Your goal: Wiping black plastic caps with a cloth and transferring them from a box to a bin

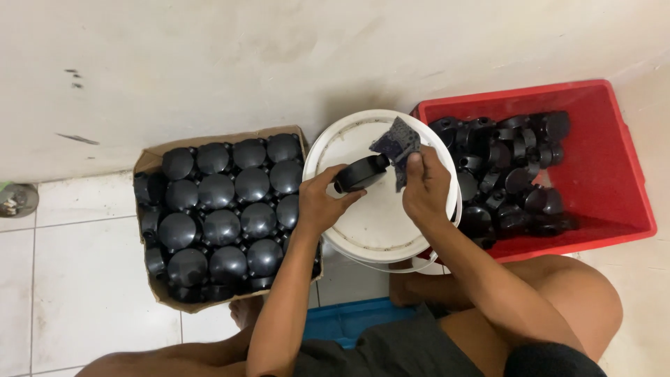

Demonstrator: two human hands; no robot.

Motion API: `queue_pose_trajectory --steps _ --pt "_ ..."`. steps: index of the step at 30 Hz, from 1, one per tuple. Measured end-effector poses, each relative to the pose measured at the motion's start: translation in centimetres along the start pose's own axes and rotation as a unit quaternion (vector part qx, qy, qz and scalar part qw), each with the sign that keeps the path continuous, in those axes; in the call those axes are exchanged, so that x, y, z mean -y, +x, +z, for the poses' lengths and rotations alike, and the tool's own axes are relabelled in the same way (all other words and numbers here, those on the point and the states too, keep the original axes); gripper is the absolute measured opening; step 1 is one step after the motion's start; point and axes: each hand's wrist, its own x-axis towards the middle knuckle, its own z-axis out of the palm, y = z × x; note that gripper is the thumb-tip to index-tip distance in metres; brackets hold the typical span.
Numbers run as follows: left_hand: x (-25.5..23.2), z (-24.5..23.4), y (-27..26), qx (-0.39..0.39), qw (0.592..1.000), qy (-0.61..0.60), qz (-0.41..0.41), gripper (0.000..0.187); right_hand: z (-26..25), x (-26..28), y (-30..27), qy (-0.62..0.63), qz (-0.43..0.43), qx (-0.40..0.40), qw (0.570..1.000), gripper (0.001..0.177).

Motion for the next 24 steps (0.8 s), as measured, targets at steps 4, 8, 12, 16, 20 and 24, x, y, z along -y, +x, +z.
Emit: queue_pose_trajectory --steps 4,8,12,16,20,24 --pt "0.0 -0.2 0.3 -0.007 1.0 -0.005 0.007 0.047 0.0 4.7 0.7 -0.062 -0.071 0.033 0.995 0.026" --pt "-0.1 -0.3 0.4 0.011 1.0 -0.006 0.013 0.047 -0.7 3.3 0.7 -0.062 -0.041 0.091 0.993 0.032" --pt "-0.1 -0.2 0.1 0.021 0.999 -0.002 0.029 0.046 -1.7 4.4 1.5 -0.071 -0.011 0.207 0.976 0.047" --pt "0.5 -0.3 0.2 0.043 0.998 0.013 0.036 0.048 -2.5 5.2 2.8 -0.08 0.079 0.286 0.951 0.06" --pt "-0.3 0.2 0.2 0.066 0.996 0.017 0.057 0.054 -2.2 4.1 2.9 -0.024 0.161 0.272 0.948 0.048" --pt "-1.4 -0.3 0.5 0.043 0.998 -0.033 0.012 0.082 -1.2 2.1 2.4 0.045 0.184 0.181 0.965 0.034"
